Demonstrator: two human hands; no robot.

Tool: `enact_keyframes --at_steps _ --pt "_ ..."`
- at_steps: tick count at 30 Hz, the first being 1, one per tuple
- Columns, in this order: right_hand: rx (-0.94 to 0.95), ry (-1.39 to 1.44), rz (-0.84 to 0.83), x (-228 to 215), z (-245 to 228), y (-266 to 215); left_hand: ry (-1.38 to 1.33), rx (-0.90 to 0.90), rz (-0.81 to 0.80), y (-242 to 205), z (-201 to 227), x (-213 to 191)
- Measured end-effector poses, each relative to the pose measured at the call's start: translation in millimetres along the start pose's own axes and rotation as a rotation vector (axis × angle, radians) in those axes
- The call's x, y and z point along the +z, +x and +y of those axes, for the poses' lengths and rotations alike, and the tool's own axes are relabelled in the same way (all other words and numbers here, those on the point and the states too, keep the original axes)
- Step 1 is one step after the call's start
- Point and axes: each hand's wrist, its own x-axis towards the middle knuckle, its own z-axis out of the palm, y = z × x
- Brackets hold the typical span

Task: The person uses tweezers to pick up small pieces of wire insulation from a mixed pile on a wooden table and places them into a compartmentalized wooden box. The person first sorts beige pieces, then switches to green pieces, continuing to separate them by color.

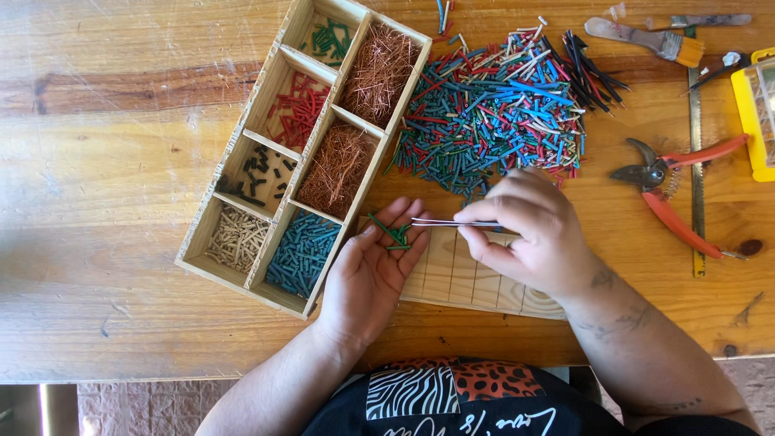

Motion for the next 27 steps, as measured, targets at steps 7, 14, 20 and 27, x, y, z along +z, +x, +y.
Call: enact_keyframes --at_steps 7,14,20,27 --pt "0.02 -0.145 0.162 13 29 -34 0.011 -0.017 0.016 0 1 1" --pt "-0.003 -0.278 0.15 23 41 -38 -0.001 -0.019 0.024 -2 2 3" --pt "0.021 -0.184 0.122 13 24 -27 0.008 -0.024 0.016 -4 1 2" --pt "0.012 0.039 -0.108 1 -14 -2 -0.028 -0.022 -0.035 -4 0 1"
